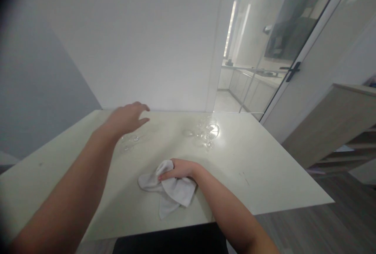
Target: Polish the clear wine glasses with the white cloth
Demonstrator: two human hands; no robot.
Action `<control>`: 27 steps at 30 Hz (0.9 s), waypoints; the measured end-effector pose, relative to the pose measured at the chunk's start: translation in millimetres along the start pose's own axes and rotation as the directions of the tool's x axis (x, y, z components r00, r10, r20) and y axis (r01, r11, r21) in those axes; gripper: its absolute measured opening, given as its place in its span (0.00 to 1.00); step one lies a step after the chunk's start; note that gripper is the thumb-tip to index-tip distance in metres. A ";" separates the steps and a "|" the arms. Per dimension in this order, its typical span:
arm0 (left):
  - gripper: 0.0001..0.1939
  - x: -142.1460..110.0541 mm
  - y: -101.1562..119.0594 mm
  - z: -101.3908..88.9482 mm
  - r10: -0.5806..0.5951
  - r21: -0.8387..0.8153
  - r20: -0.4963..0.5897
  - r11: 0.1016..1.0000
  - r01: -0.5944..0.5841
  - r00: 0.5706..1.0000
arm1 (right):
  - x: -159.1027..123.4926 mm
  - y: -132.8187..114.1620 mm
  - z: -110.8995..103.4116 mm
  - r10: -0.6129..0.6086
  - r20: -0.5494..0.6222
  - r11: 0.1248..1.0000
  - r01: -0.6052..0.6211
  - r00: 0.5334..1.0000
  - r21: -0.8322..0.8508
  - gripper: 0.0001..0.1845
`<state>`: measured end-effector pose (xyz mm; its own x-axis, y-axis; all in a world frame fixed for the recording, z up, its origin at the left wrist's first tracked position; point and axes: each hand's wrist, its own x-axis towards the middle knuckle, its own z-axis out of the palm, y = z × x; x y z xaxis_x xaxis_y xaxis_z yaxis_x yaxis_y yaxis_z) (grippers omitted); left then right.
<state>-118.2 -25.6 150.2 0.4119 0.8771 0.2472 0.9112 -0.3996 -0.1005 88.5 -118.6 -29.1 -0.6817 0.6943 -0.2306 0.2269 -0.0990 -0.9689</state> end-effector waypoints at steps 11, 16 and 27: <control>0.25 52.1 185.0 30.5 0.475 -0.173 -0.030 0.864 -0.473 0.879 | -3.9 -5.7 0.0 -0.163 -0.043 0.979 0.156 0.986 -0.134 0.27; 0.25 64.8 189.9 32.1 0.504 -0.144 0.002 0.855 -0.498 0.864 | -2.5 -7.7 -1.5 -0.175 0.005 0.973 0.173 0.985 -0.155 0.30; 0.27 75.1 197.8 38.0 0.492 -0.231 0.141 0.860 -0.455 0.859 | -2.0 -5.7 0.1 -0.169 -0.042 0.977 0.161 0.985 -0.142 0.29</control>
<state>93.4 -28.7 112.2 0.8038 0.5943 0.0271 0.5938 -0.8043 0.0235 88.4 -119.4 -23.1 -0.6803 0.7305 -0.0598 0.2107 0.1168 -0.9705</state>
